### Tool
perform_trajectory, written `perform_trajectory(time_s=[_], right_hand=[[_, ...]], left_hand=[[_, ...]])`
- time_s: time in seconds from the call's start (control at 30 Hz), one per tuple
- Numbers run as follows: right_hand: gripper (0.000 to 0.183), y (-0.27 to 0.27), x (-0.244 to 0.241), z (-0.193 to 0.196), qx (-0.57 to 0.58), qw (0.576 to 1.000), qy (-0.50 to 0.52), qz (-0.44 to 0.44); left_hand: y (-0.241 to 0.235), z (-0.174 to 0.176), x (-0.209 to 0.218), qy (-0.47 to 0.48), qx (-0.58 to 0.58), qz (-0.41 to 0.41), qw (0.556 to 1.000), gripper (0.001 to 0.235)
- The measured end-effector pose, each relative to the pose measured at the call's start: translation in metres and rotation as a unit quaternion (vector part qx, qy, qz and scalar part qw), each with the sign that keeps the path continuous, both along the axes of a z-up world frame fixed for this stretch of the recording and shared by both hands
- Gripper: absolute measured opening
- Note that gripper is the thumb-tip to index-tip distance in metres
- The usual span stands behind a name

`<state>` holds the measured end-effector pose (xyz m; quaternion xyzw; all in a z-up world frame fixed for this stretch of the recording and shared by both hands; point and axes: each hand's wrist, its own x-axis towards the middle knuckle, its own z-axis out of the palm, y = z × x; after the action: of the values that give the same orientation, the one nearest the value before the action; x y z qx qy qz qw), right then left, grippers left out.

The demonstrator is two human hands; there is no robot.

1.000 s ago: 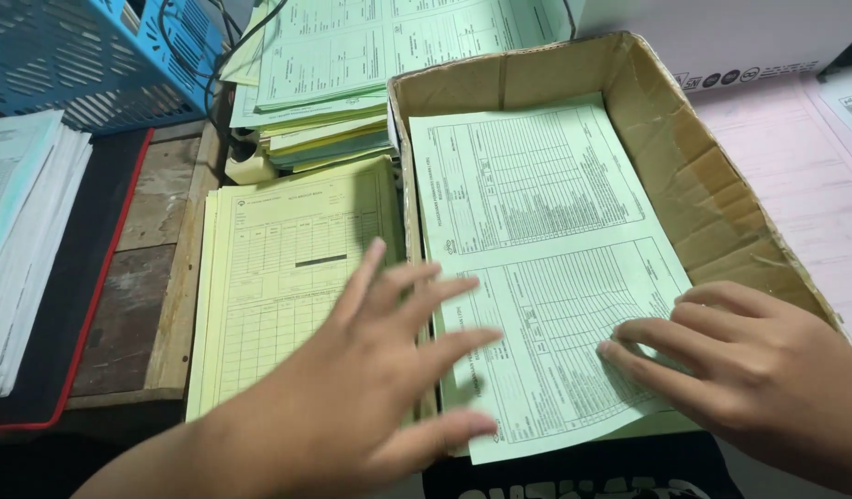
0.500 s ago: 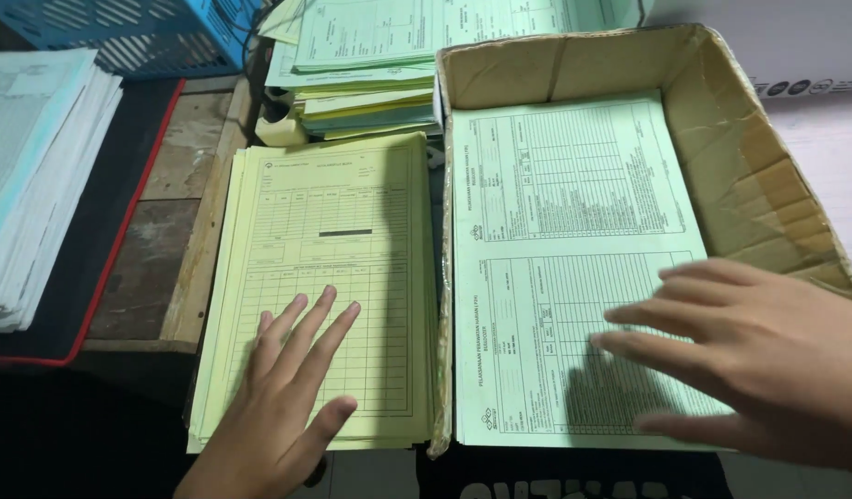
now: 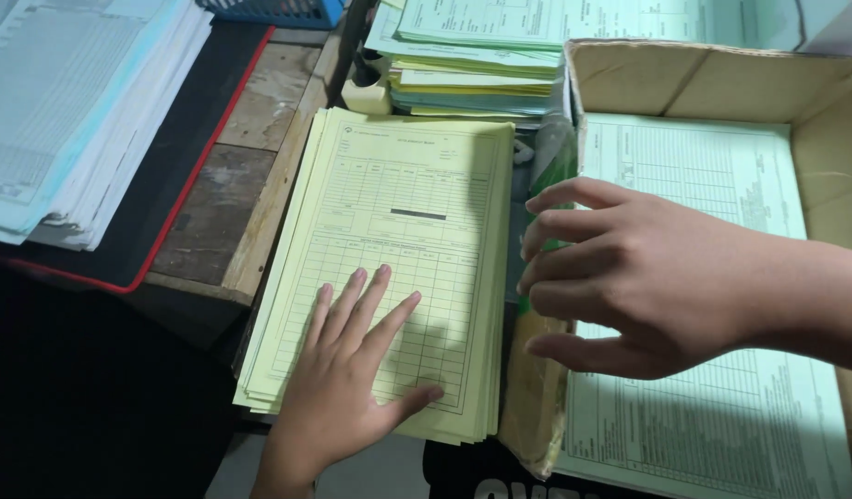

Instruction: The person is sorting through various stacks of colored paper forms (yellow, green, white, pink) and placing them into a cardboard box, occasionally flipping pages to check details.

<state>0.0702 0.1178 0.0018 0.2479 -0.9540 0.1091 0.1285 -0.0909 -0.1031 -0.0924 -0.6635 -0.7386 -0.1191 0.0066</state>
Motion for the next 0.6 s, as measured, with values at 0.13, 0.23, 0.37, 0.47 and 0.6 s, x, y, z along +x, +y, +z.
perform_trajectory(time_s=[0.13, 0.23, 0.37, 0.47, 0.6], right_hand=[[0.040, 0.002, -0.021, -0.005, -0.027, 0.996, -0.079, 0.007], [0.036, 0.004, -0.031, -0.012, -0.043, 0.991, -0.125, 0.006], [0.021, 0.005, -0.031, -0.013, -0.050, 0.990, -0.135, -0.009], [0.033, 0.005, -0.027, -0.013, -0.037, 0.984, -0.170, -0.049], [0.041, 0.006, -0.023, -0.012, -0.022, 0.968, -0.224, -0.108]], left_hand=[[-0.002, 0.004, -0.004, -0.062, 0.003, -0.002, 0.998, 0.072], [-0.003, 0.005, -0.006, -0.099, 0.028, -0.013, 0.995, 0.058], [-0.004, 0.002, -0.008, -0.161, 0.101, -0.007, 0.982, 0.041], [-0.004, 0.006, -0.006, -0.211, 0.138, 0.011, 0.968, 0.033], [-0.007, 0.002, -0.007, -0.275, 0.154, 0.041, 0.948, 0.028]])
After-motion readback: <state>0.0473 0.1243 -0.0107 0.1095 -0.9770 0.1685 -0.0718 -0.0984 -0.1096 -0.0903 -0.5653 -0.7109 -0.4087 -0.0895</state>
